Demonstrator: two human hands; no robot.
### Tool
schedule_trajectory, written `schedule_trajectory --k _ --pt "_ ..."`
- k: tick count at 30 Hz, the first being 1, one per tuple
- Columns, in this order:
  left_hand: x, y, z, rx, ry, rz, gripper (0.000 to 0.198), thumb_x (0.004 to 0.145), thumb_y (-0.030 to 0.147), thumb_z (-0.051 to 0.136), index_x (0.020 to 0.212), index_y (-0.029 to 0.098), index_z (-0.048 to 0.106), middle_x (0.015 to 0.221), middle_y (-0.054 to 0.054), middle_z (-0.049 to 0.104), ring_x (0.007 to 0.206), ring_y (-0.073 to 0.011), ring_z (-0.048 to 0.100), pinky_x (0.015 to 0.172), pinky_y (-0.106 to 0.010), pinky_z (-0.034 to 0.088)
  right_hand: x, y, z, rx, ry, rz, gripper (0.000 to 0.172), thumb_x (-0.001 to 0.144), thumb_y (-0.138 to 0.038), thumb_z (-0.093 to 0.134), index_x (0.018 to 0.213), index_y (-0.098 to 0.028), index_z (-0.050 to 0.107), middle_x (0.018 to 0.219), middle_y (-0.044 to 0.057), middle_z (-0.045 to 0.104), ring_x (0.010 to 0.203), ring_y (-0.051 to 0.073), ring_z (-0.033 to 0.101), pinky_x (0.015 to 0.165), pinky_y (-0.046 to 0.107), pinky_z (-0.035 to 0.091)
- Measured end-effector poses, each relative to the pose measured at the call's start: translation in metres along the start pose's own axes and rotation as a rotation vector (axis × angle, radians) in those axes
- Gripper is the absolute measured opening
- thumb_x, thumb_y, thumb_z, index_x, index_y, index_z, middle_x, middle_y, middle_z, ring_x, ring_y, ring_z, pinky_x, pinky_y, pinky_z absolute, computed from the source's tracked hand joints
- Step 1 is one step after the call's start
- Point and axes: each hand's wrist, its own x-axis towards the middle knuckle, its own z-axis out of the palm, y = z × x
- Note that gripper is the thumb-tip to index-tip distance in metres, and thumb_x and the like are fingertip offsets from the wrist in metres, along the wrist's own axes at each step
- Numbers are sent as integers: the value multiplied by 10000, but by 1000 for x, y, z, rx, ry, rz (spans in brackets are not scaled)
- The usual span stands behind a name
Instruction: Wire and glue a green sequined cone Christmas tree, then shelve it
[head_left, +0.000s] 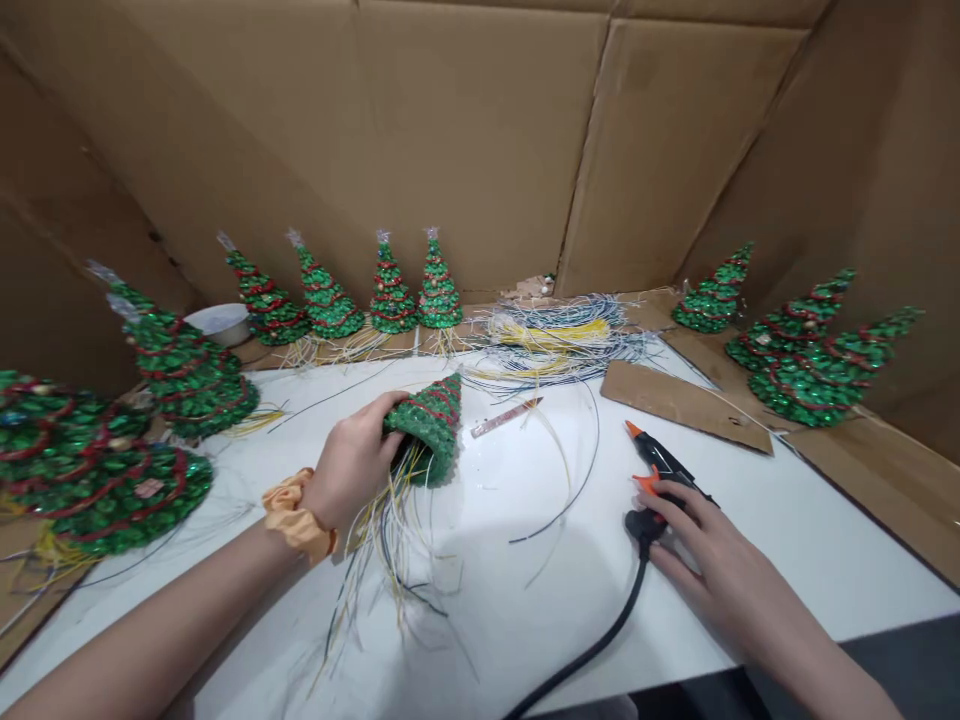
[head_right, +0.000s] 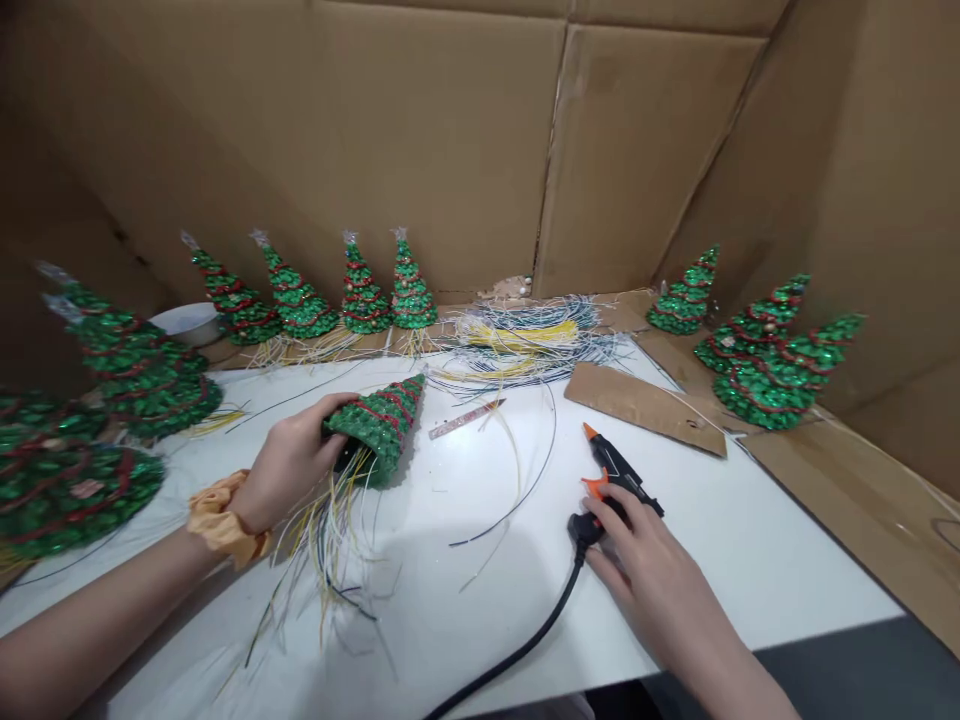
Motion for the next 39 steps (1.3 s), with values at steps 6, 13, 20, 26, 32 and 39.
schedule_trajectory --k 6,13,20,26,32,39 --pt "-1 -16 7 -247 144 -142 372 714 157 446 1060 178 582 986 -23 649 911 -193 590 859 -279 429 14 3 -17 139 -31 66 349 867 -382 403 1175 -249 499 1222 99 503 602 117 612 494 251 519" --pt "0 -31 19 -504 238 -268 263 707 208 477 899 126 636 941 -49 661 908 -208 587 868 -312 442 74 -47 -46 457 -172 110 317 865 -449 398 1015 -231 571 754 38 617 610 153 588 579 278 492" --pt "-6 -31 17 -612 341 -284 210 732 252 493 849 143 629 938 -46 662 885 -213 588 856 -341 466 165 -107 -15 1140 -584 151 360 872 -449 394 947 -123 528 1021 150 607 755 157 626 588 272 512" --pt "-16 -18 7 -764 406 -223 331 723 235 577 1047 169 591 1036 -40 633 975 -201 570 899 -319 451 194 -151 -1 1539 -563 254 384 859 -511 410 928 -143 495 931 120 622 693 132 624 592 269 537" --pt "-21 -14 12 -868 278 -195 490 732 256 633 1191 203 473 1024 -61 603 885 -177 589 826 -303 480 193 -161 -1 1535 -435 251 263 805 -396 559 904 -163 487 768 32 626 586 98 586 481 202 501" --pt "-20 -25 25 -931 243 -192 573 737 282 640 1211 234 322 1121 -87 520 957 -172 559 848 -318 461 188 -154 -9 1546 -405 248 364 778 -317 595 1065 -149 446 948 85 622 691 110 607 569 226 531"
